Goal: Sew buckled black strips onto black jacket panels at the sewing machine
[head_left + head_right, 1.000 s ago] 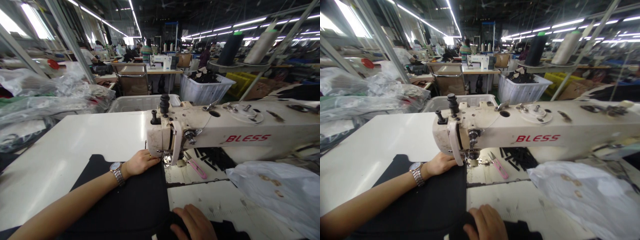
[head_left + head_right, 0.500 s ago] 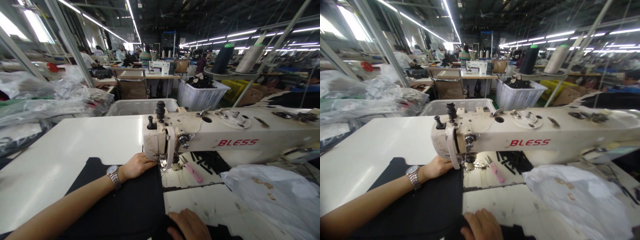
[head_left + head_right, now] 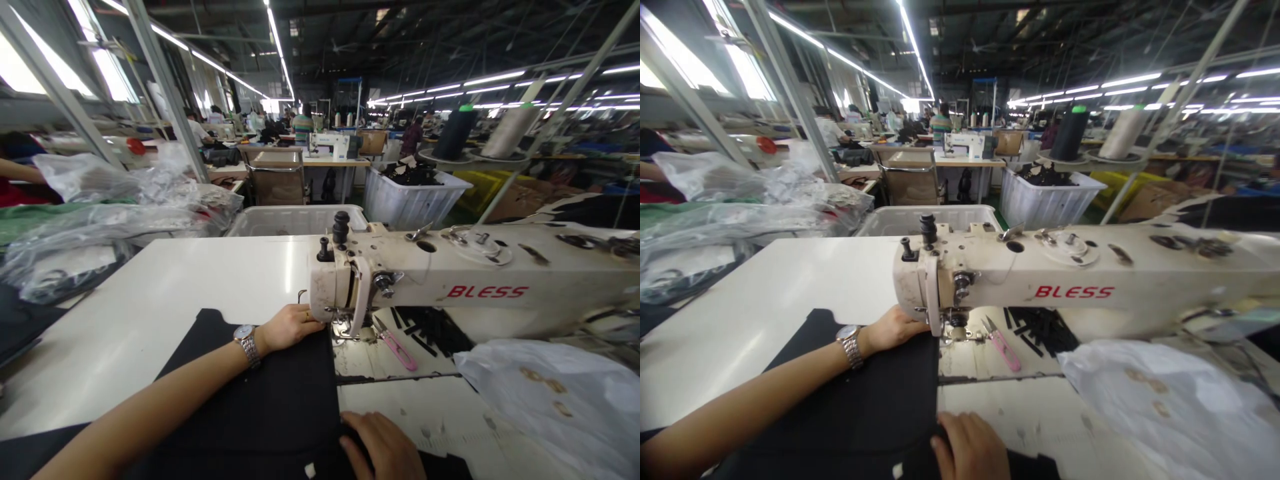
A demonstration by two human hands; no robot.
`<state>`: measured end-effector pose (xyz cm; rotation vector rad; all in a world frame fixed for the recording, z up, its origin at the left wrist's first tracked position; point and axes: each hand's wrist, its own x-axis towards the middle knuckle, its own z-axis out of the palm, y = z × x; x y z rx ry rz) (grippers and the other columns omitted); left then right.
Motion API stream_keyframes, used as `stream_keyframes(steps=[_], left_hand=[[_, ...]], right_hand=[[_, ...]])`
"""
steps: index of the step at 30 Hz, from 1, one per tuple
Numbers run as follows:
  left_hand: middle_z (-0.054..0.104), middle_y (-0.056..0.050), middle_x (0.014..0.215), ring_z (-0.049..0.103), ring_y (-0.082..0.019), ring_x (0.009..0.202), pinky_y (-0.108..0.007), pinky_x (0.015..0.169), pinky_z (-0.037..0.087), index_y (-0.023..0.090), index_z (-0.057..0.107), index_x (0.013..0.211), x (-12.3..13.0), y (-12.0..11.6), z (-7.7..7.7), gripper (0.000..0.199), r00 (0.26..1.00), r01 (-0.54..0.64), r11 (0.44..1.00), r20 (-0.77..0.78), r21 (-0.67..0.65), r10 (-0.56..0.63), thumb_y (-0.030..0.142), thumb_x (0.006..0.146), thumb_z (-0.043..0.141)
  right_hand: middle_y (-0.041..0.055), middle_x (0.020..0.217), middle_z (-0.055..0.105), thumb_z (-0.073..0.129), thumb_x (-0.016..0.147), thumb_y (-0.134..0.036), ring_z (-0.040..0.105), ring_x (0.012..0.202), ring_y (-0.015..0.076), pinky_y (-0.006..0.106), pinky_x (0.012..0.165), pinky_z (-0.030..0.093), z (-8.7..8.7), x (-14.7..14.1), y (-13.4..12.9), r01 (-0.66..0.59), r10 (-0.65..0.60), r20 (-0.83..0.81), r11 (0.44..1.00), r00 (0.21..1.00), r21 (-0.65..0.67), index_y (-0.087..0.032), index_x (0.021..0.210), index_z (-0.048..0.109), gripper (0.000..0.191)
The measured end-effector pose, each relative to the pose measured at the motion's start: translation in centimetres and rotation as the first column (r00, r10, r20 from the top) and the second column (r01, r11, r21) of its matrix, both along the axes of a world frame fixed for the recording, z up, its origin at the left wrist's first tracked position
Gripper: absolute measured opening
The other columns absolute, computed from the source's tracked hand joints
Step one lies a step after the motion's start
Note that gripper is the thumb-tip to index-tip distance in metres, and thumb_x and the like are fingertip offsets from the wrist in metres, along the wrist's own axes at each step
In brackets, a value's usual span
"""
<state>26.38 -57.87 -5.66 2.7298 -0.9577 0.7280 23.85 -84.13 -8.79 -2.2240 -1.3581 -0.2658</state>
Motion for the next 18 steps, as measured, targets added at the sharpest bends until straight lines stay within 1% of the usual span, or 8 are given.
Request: stream_keyframes(steps=[4, 8, 10, 12, 14, 16, 17, 18], left_hand=[[0.063, -0.009, 0.085, 0.055, -0.015, 0.075, -0.025, 0.068, 0.047, 0.011, 0.059, 0.089, -1.1, 2.1, 0.0, 0.037, 1.0, -0.014, 1.0, -0.007, 0.015, 0.014, 0.018, 0.09, 0.023], [0.062, -0.011, 0.088, 0.053, -0.017, 0.078, -0.028, 0.069, 0.046, 0.011, 0.058, 0.092, -3.1, 5.1, -0.1, 0.036, 0.994, -0.062, 0.996, -0.083, 0.068, 0.068, 0.018, 0.09, 0.023], [0.062, -0.011, 0.091, 0.053, -0.018, 0.081, -0.029, 0.071, 0.046, 0.012, 0.058, 0.094, -4.1, 6.0, -0.1, 0.035, 0.991, -0.082, 0.991, -0.1, 0.103, 0.092, 0.018, 0.09, 0.024], [0.061, -0.011, 0.095, 0.054, -0.018, 0.084, -0.029, 0.074, 0.046, 0.013, 0.058, 0.097, -5.1, 6.3, 0.3, 0.034, 0.985, -0.113, 0.986, -0.114, 0.121, 0.127, 0.018, 0.089, 0.026], [0.06, -0.009, 0.103, 0.054, -0.017, 0.087, -0.029, 0.076, 0.046, 0.016, 0.056, 0.104, -6.4, 6.6, 1.3, 0.032, 0.97, -0.205, 0.975, -0.115, 0.088, 0.214, 0.018, 0.089, 0.028], [0.059, -0.007, 0.108, 0.055, -0.015, 0.09, -0.028, 0.079, 0.046, 0.018, 0.052, 0.111, -8.3, 7.6, 2.9, 0.031, 0.913, -0.398, 0.917, -0.103, -0.008, 0.395, 0.02, 0.088, 0.031], [0.058, -0.006, 0.109, 0.055, -0.015, 0.092, -0.027, 0.082, 0.045, 0.019, 0.052, 0.112, -9.6, 8.5, 3.9, 0.031, 0.848, -0.527, 0.848, -0.103, -0.058, 0.52, 0.021, 0.088, 0.033], [0.059, -0.005, 0.109, 0.054, -0.014, 0.095, -0.027, 0.084, 0.044, 0.019, 0.052, 0.112, -11.2, 9.7, 4.9, 0.03, 0.757, -0.653, 0.751, -0.106, -0.097, 0.645, 0.022, 0.087, 0.035]], right_hand=[[0.0067, 0.084, 0.064, 0.048, 0.077, -0.022, 0.061, 0.069, 0.0182, 0.026, 0.061, 0.048, 1.0, -1.0, 3.6, -0.061, 0.053, -0.108, 0.995, 0.993, -0.077, -0.013, 0.124, 0.039, 0.048], [0.0076, 0.089, 0.064, 0.055, 0.071, -0.02, 0.06, 0.076, 0.0236, 0.035, 0.068, 0.047, 2.6, -2.7, 7.9, -0.004, -0.035, -0.321, 0.993, 0.947, -0.119, -0.018, 0.111, 0.054, 0.041], [0.0055, 0.089, 0.065, 0.056, 0.069, -0.017, 0.06, 0.079, 0.0219, 0.033, 0.071, 0.046, 3.4, -3.3, 9.5, 0.019, -0.037, -0.479, 0.999, 0.877, -0.042, -0.02, 0.099, 0.061, 0.031], [0.0017, 0.079, 0.065, 0.053, 0.069, -0.015, 0.059, 0.072, 0.0171, 0.027, 0.068, 0.045, 4.3, -3.7, 10.6, 0.023, 0.039, -0.599, 0.995, 0.8, 0.096, -0.02, 0.086, 0.065, 0.022], [-0.0011, 0.065, 0.062, 0.048, 0.07, -0.016, 0.055, 0.06, 0.0132, 0.022, 0.059, 0.042, 5.8, -3.9, 11.6, 0.027, 0.135, -0.646, 0.972, 0.751, 0.235, -0.02, 0.075, 0.065, 0.018], [-0.003, 0.054, 0.055, 0.047, 0.069, -0.018, 0.049, 0.051, 0.0109, 0.021, 0.052, 0.039, 8.3, -4.0, 12.7, 0.025, 0.224, -0.644, 0.935, 0.731, 0.354, -0.019, 0.069, 0.064, 0.017], [-0.0041, 0.051, 0.052, 0.047, 0.068, -0.019, 0.046, 0.048, 0.01, 0.02, 0.049, 0.037, 9.9, -4.0, 13.4, 0.019, 0.271, -0.633, 0.911, 0.725, 0.412, -0.018, 0.067, 0.063, 0.017], [-0.005, 0.048, 0.049, 0.047, 0.067, -0.019, 0.043, 0.045, 0.0092, 0.02, 0.047, 0.035, 11.7, -3.9, 14.3, 0.011, 0.316, -0.613, 0.883, 0.724, 0.469, -0.018, 0.065, 0.063, 0.016]])
